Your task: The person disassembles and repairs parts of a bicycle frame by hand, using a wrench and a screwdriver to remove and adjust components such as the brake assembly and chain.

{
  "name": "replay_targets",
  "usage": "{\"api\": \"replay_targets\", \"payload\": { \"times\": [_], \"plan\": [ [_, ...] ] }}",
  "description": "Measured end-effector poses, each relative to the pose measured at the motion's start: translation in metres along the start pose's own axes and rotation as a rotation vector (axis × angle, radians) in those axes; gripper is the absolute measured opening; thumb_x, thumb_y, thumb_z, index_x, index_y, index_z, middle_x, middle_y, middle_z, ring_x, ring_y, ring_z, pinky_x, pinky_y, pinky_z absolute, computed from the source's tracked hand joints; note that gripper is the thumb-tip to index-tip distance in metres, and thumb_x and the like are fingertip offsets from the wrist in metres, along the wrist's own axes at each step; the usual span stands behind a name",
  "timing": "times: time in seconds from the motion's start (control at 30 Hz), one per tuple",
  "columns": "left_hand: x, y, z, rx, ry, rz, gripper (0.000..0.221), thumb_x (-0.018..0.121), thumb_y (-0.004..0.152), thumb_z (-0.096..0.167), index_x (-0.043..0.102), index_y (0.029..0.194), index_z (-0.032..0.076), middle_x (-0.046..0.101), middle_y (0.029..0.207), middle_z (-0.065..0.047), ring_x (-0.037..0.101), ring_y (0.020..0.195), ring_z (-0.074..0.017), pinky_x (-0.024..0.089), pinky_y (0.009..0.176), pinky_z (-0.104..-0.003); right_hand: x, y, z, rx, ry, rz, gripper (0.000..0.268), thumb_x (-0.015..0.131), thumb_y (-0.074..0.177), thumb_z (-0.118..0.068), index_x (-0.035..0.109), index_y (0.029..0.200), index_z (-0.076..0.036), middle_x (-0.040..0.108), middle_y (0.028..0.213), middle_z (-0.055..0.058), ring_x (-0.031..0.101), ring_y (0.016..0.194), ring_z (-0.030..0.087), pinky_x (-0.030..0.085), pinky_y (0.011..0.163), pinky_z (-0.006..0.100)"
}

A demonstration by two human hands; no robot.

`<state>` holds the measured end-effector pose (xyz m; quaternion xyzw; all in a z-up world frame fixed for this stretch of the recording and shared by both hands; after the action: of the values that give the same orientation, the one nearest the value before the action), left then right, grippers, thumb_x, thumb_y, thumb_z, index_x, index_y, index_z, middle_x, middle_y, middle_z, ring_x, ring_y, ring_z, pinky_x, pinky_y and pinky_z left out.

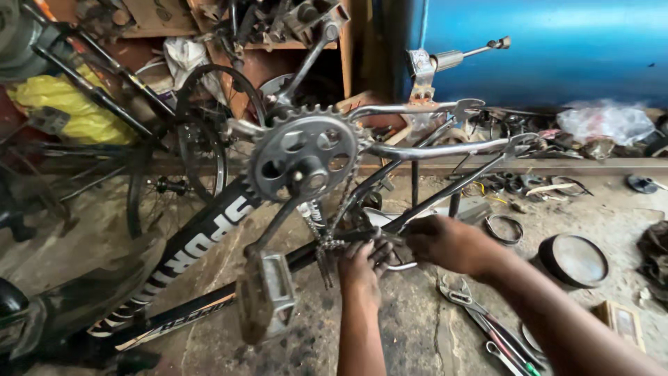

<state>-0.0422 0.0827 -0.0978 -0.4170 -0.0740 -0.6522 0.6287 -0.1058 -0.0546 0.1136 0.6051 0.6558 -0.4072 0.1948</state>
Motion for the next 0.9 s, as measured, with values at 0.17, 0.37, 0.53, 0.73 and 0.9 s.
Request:
{"api": "replay_targets", "payload": {
  "times": [0.17, 0.37, 0.53, 0.73, 0.9],
  "plan": [
    [-0.006, 0.024, 0.002, -0.085, -0.232, -0.264, 0.019, 0.063, 0.093, 0.010, 0.067, 0.110, 0.004, 0.074, 0.102, -0.011, 0.073, 0.091, -0.0238, 0.059, 0.084, -0.039, 0.048, 0.025, -0.027, -0.021, 0.196, 0.203, 0.024, 0.062, 0.088, -0.020, 0.078, 0.097, -0.004, 0.078, 0.076, 0.011, 0.073, 0.071, 0.024, 0.058, 0.069, 0.040],
    [0.004, -0.007, 0.025, -0.138, -0.464, -0.361, 0.036, 0.068, 0.085, 0.021, 0.065, 0.117, 0.005, 0.073, 0.110, -0.008, 0.069, 0.102, -0.0268, 0.055, 0.089, -0.042, 0.037, -0.010, -0.070, -0.079, -0.004, 0.618, 0.025, 0.062, 0.088, -0.019, 0.079, 0.102, -0.009, 0.076, 0.088, 0.018, 0.073, 0.084, 0.035, 0.057, 0.076, 0.045],
    [-0.001, -0.026, 0.045, -0.156, -0.321, -0.191, 0.045, 0.070, 0.089, 0.037, 0.062, 0.126, 0.012, 0.068, 0.114, -0.009, 0.067, 0.100, -0.0257, 0.051, 0.085, -0.041, 0.053, -0.003, -0.068, 0.038, 0.069, 0.446, 0.034, 0.055, 0.093, -0.017, 0.076, 0.120, -0.017, 0.077, 0.095, 0.018, 0.078, 0.081, 0.031, 0.060, 0.074, 0.041],
    [-0.010, -0.011, 0.043, -0.136, -0.320, -0.168, 0.044, 0.070, 0.090, 0.034, 0.064, 0.124, 0.008, 0.068, 0.108, -0.009, 0.065, 0.096, -0.0262, 0.054, 0.086, -0.043, 0.043, 0.005, -0.075, -0.077, 0.029, 0.598, 0.031, 0.067, 0.087, -0.021, 0.075, 0.115, -0.011, 0.078, 0.102, 0.017, 0.078, 0.086, 0.027, 0.061, 0.078, 0.038],
    [-0.020, 0.009, 0.028, -0.114, -0.359, -0.212, 0.038, 0.070, 0.088, 0.028, 0.065, 0.120, 0.008, 0.069, 0.107, -0.008, 0.065, 0.097, -0.0263, 0.052, 0.086, -0.044, 0.061, 0.015, -0.079, -0.080, 0.047, 0.525, 0.030, 0.065, 0.086, -0.017, 0.079, 0.111, -0.012, 0.078, 0.094, 0.015, 0.077, 0.084, 0.025, 0.060, 0.075, 0.038]
  ]
}}
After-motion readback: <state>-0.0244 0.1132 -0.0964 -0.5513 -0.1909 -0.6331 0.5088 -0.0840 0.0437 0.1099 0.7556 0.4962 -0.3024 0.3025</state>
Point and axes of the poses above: each hand's wrist, its own y-axis towards the middle knuckle, its own x-axis out of the palm, z = x × y, the point moved 10 cm from there along y, towards the middle knuckle
